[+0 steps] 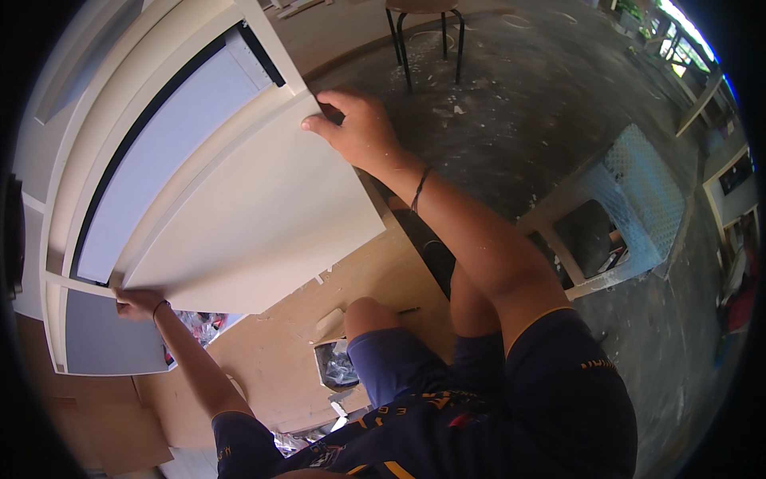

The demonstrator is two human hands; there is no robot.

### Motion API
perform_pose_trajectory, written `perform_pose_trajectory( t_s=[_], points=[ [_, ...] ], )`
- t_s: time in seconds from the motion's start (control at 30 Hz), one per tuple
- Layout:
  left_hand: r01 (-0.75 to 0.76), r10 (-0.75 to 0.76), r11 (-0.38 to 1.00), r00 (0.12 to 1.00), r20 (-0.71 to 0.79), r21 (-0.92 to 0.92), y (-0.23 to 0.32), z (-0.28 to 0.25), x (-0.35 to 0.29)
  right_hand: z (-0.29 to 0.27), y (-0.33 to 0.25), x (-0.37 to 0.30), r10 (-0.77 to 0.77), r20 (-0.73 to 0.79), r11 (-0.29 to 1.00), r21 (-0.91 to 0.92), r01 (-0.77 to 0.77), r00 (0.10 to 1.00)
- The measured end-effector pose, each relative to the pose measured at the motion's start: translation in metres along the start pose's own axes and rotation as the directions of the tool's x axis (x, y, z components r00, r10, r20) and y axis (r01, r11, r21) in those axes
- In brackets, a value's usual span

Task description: The person holds and fits a panel into a white cabinet frame, measures the dimensions of a smaller panel with a measuring tape, and then positions it inside the cabinet.

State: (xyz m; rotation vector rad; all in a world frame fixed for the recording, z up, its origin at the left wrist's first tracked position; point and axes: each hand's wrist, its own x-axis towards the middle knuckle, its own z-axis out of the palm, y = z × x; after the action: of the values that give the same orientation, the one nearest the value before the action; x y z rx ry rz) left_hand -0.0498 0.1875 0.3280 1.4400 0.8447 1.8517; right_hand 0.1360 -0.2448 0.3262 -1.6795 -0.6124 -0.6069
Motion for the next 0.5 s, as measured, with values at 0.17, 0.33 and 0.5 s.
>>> perform_pose_trajectory(
  t_s=[0.17, 0.33, 0.5],
  points=[
    [-0.059, 0.06, 0.998, 0.998, -0.029, 0.033, -0.006, 0.0018, 0.0033, 0.0004, 0.0001, -0.0001, -0.021, -0.002, 1.0, -0.001, 0.021, 1.0],
    [0.028, -0.027, 0.999, 1.0, -0.006, 0.046, -0.0065, 0.001, 0.0024, -0.0009, 0.0019, 0.0009, -0.026, 0.015, 0.999, -0.039, 0.027, 1.0],
    [0.016, -0.015, 0.997, 1.0, -0.018, 0.069, -0.0027, -0.0012, 0.0007, -0.0006, 0.0019, 0.0011, -0.052, 0.015, 0.998, -0.036, 0.052, 0.999]
  ],
)
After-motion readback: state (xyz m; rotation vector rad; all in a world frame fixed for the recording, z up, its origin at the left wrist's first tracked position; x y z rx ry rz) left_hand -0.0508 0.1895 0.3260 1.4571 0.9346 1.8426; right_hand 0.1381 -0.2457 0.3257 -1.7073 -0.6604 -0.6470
